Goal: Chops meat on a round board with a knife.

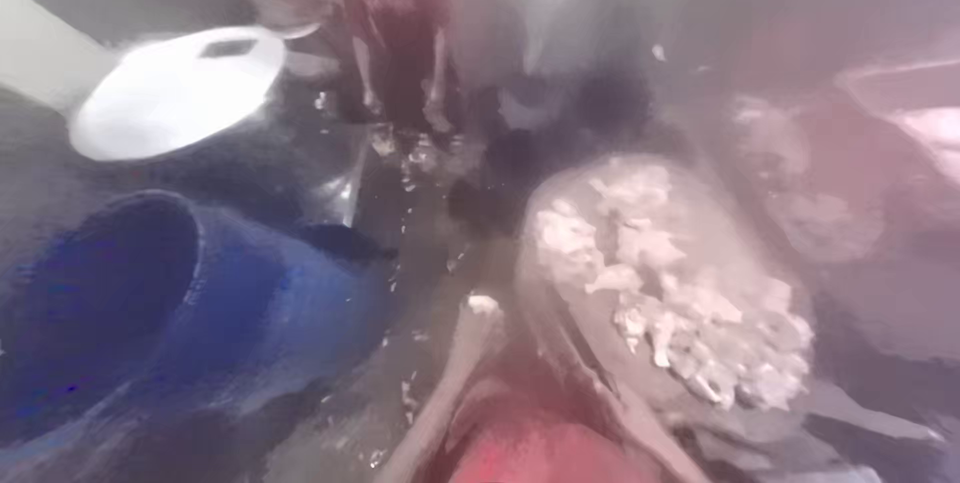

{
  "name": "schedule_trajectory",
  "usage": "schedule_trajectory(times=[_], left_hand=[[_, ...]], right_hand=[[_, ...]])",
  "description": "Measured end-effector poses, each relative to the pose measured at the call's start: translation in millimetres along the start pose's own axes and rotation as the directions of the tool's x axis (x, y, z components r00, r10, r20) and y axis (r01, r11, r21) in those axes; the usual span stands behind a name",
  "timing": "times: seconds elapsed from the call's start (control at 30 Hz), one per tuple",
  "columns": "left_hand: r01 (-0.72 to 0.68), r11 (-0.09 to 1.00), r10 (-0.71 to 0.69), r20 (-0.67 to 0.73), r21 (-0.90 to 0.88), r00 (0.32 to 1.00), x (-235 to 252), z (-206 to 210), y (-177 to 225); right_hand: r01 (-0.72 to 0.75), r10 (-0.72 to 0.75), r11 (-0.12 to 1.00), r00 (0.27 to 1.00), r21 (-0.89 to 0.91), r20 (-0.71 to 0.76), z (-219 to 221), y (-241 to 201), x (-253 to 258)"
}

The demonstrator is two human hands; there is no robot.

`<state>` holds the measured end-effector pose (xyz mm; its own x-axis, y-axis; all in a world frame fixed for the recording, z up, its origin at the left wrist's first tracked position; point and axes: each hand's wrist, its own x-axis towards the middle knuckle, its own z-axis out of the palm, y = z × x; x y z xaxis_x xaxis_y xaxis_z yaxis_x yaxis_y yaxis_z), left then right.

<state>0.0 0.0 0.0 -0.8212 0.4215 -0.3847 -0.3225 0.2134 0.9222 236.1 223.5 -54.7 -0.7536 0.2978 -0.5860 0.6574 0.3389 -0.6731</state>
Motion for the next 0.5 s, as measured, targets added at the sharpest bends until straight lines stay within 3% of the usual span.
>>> schedule_trajectory(times=[0.03, 0.1, 0.17, 0.27, 0.33, 0.4, 0.5], left_hand=[[-0.034, 0.996, 0.038, 0.045, -0.087, 0.998, 20, 15, -36], [0.088, 0.994, -0.08, 0.119, -0.067, 0.99, 35, 59, -58], [0.166, 0.973, -0.198, 0.21, 0.161, 0.957, 39, 90, -72], [0.034, 0.871, -0.213, 0.315, 0.49, 0.925, 59, 104, -96], [-0.012, 0.846, -0.21, 0.354, 0.533, 0.912, 57, 96, -94], [0.003, 0.829, -0.268, 0.393, 0.559, 0.88, 48, 83, -89], [0.008, 0.815, -0.341, 0.47, 0.579, 0.814, 38, 73, -95]], right_hand=[[-0.031, 0.034, 0.992, 0.999, 0.12, -0.024, 7, 30, -2], [-0.159, 0.185, 0.953, 0.98, 0.259, -0.078, 12, 54, -17], [-0.219, 0.273, 0.916, 0.954, 0.338, -0.123, 15, 50, -34], [-0.288, 0.325, 0.934, 0.93, 0.21, -0.169, -3, 19, -44], [-0.201, 0.248, 0.957, 0.94, 0.207, -0.234, -10, -10, -55], [0.029, 0.055, 0.961, 0.954, 0.274, -0.295, -19, -44, -72], [0.333, -0.228, 0.902, 0.909, 0.276, -0.35, -26, -76, -77]])
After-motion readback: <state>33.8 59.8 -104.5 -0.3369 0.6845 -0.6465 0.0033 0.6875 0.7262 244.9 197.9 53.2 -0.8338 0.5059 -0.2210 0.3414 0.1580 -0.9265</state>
